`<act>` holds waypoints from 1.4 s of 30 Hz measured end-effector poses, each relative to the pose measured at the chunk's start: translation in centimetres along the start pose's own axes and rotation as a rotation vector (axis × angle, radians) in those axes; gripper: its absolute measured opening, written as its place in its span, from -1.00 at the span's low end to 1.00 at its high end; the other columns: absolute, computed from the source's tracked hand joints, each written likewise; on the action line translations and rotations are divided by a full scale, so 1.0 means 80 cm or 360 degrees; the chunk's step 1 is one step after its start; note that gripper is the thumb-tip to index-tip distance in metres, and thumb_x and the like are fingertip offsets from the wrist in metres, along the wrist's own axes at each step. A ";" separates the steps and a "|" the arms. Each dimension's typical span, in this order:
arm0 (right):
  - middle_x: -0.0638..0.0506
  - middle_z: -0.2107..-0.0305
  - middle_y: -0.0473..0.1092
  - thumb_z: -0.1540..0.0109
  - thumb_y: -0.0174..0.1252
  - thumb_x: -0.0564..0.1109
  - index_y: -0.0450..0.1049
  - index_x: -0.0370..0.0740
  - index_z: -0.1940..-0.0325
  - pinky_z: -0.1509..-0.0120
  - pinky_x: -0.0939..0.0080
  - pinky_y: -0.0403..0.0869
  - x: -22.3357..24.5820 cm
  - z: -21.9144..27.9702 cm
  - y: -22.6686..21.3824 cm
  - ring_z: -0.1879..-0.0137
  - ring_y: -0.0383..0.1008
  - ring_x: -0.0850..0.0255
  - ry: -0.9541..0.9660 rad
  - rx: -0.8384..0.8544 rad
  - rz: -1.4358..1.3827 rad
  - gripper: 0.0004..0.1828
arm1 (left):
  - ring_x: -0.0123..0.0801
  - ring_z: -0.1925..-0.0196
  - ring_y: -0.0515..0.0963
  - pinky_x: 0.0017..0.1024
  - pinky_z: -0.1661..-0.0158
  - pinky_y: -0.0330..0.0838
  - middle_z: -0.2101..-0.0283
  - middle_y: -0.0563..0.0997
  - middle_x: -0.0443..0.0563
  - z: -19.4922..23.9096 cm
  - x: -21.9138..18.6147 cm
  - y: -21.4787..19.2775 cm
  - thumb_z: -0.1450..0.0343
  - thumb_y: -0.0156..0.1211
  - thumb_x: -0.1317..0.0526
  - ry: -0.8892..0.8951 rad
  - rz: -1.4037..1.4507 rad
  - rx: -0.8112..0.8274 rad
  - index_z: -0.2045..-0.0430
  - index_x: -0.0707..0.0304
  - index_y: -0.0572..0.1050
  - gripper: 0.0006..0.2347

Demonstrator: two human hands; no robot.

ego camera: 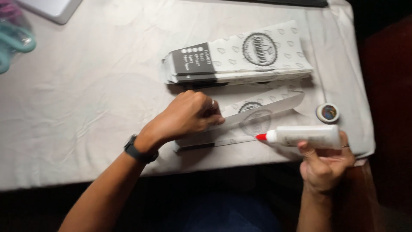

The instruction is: The person folds printed paper sleeves for food items by hand, applying glue from a bottle to the edges and pressing them together to form a stack of finished flat sleeves.

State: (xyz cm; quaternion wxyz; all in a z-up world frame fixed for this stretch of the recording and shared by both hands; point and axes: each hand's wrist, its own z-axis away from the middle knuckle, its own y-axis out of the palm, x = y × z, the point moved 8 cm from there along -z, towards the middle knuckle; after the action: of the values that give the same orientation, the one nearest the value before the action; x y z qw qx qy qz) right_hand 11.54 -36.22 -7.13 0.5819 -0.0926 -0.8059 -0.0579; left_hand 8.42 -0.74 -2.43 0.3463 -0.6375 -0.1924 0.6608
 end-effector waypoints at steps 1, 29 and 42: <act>-0.27 -0.02 0.43 0.08 0.47 -0.23 0.30 -0.32 -0.31 -0.29 0.11 0.60 -0.009 0.012 0.008 -0.10 0.51 0.06 0.0045 -0.0050 -0.0008 -0.11 | -0.06 0.44 0.62 -0.24 0.40 0.29 0.52 0.67 0.08 -0.002 0.003 0.000 -0.37 0.32 0.07 -0.0032 0.0021 0.0032 0.46 0.08 0.68 -0.85; -0.36 -0.43 0.13 -0.19 0.40 0.13 -0.02 -0.54 -0.51 -0.47 0.14 0.30 0.086 0.133 0.176 -0.49 0.25 -0.10 0.0793 0.1058 -0.0857 0.08 | 0.16 -0.10 0.49 -0.14 -0.06 0.40 -0.18 0.49 0.37 0.095 -0.059 0.031 -0.54 -0.05 0.24 0.0718 -0.0066 -0.0252 0.19 0.29 0.59 -0.78; -0.34 -0.48 0.00 -0.18 -0.02 -0.06 -0.07 -0.54 -0.49 -0.64 -0.01 0.07 0.057 0.043 0.045 -0.59 0.03 -0.10 0.0782 0.0424 -0.0556 -0.13 | 0.20 -0.33 0.37 -0.10 -0.22 0.43 -0.32 0.39 0.39 0.107 -0.054 0.040 -0.48 0.09 0.38 0.0630 -0.0026 -0.0336 0.04 0.45 0.55 -0.78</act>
State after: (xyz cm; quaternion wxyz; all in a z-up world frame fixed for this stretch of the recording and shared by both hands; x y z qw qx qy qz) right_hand 7.76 -31.66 -3.92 0.7473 0.1408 -0.6455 -0.0716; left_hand -0.86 -4.36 -0.66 0.3141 -0.7858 -0.1940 0.4962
